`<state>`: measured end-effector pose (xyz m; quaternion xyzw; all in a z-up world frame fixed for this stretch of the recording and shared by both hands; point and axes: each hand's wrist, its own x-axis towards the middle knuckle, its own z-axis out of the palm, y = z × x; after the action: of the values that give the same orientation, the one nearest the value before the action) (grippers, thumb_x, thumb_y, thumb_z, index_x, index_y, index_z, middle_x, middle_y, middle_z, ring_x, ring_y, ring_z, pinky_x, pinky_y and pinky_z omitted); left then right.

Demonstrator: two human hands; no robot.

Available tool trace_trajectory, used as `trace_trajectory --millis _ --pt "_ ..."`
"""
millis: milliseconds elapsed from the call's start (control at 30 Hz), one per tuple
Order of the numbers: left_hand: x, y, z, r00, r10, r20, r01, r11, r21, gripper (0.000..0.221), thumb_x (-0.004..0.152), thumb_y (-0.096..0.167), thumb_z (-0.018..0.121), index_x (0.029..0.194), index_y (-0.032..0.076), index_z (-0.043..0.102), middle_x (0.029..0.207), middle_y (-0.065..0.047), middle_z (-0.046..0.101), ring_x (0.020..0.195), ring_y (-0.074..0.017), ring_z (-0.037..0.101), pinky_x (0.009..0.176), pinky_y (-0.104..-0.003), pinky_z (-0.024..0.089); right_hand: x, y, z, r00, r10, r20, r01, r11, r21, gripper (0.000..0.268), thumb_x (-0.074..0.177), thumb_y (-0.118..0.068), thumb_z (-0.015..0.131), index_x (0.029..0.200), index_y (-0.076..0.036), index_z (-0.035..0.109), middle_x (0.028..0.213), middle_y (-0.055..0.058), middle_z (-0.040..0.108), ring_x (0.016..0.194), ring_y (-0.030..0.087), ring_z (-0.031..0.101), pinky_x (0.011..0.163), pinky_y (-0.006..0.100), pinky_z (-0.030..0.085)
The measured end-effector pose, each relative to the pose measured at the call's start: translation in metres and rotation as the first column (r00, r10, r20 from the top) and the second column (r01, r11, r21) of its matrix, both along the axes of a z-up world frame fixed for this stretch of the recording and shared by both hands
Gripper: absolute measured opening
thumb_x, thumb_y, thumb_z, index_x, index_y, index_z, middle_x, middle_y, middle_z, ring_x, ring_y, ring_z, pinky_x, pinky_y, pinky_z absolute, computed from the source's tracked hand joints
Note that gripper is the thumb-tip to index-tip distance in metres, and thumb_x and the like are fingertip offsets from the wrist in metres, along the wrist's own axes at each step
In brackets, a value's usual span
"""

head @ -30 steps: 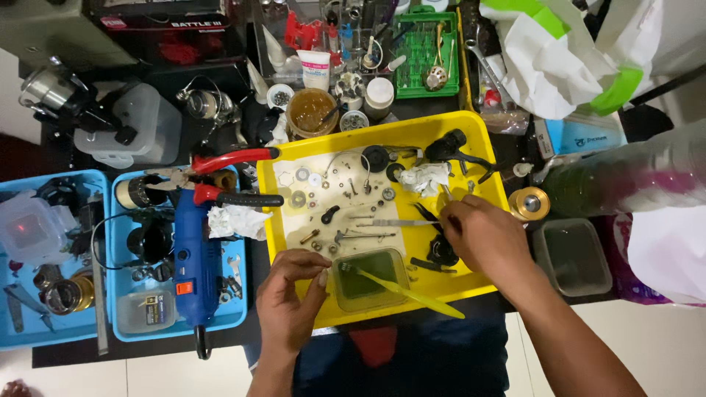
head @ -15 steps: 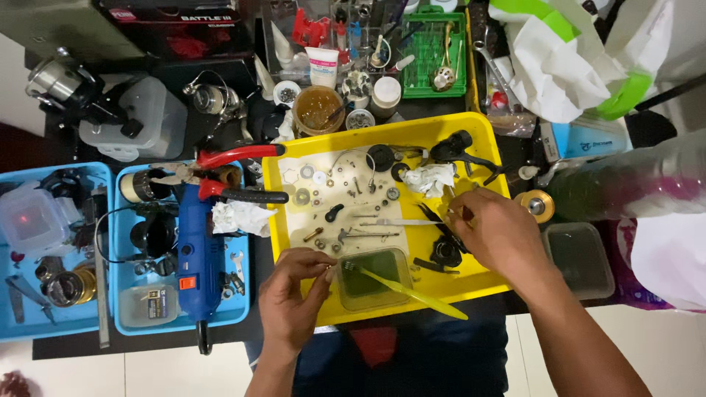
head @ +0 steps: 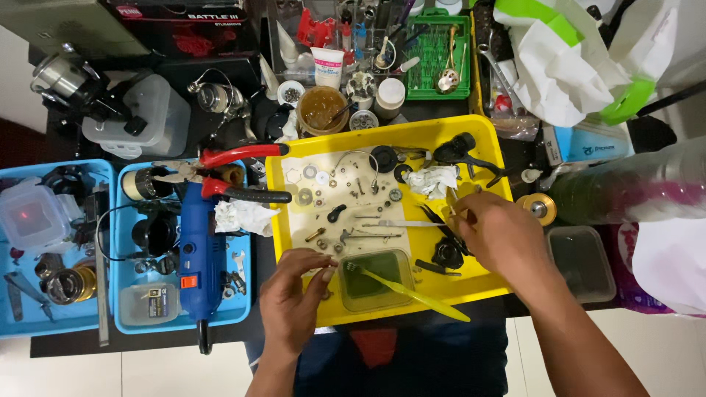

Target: The person cleans small metal parts using a yellow toothbrush and a green liquid in a small container. They scrub each part, wipe it with a tissue, and place it back on the yellow tray. The process is repeated for several different small components.

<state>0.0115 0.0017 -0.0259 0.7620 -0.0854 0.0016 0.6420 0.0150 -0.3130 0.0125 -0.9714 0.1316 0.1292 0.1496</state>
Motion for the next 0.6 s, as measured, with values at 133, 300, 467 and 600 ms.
trace_trajectory --millis 133,300,467,600 --pt "0.001 0.002 -0.010 0.998 -0.015 0.053 0.014 0.999 0.030 0.018 0.088 0.002 0.075 0.104 0.010 0.071 0.099 -0.006 0.071 0.094 -0.0182 0.067 0.070 -0.026 0.060 0.003 -0.006 -0.013 0.996 0.002 -0.091 -0.013 0.993 -0.119 0.023 0.094 -0.032 0.064 0.111 -0.016 0.067 0.111 0.007 0.072 0.098 0.038 0.070 0.071 0.054 0.054" --pt "-0.001 0.002 -0.006 0.998 -0.035 0.045 0.034 0.999 0.016 0.023 0.090 0.003 0.075 0.110 0.010 0.068 0.101 -0.006 0.072 0.099 -0.0195 0.066 0.077 -0.030 0.060 0.004 -0.007 -0.020 0.999 0.038 0.012 -0.037 0.998 -0.047 0.022 0.091 -0.024 0.067 0.111 -0.016 0.073 0.113 0.007 0.075 0.101 0.039 0.070 0.073 0.054 0.054" --pt "-0.001 0.003 -0.007 0.999 -0.016 0.039 0.011 0.992 0.123 0.019 0.088 0.009 0.078 0.105 0.013 0.071 0.101 -0.003 0.074 0.100 -0.0188 0.070 0.090 -0.032 0.056 0.005 0.004 -0.016 0.994 0.039 0.105 -0.044 0.998 0.039 0.023 0.091 -0.032 0.068 0.109 -0.020 0.077 0.113 0.002 0.077 0.103 0.031 0.072 0.078 0.047 0.055" --pt "0.000 0.002 -0.006 0.998 -0.026 0.065 0.020 0.996 0.088 0.018 0.088 0.007 0.077 0.105 0.012 0.071 0.099 -0.003 0.074 0.100 -0.0192 0.069 0.093 -0.032 0.054 0.000 0.024 0.004 0.955 0.196 0.222 -0.216 0.974 0.070 0.018 0.092 -0.032 0.069 0.105 -0.021 0.075 0.093 0.000 0.074 0.091 0.026 0.071 0.076 0.041 0.051"
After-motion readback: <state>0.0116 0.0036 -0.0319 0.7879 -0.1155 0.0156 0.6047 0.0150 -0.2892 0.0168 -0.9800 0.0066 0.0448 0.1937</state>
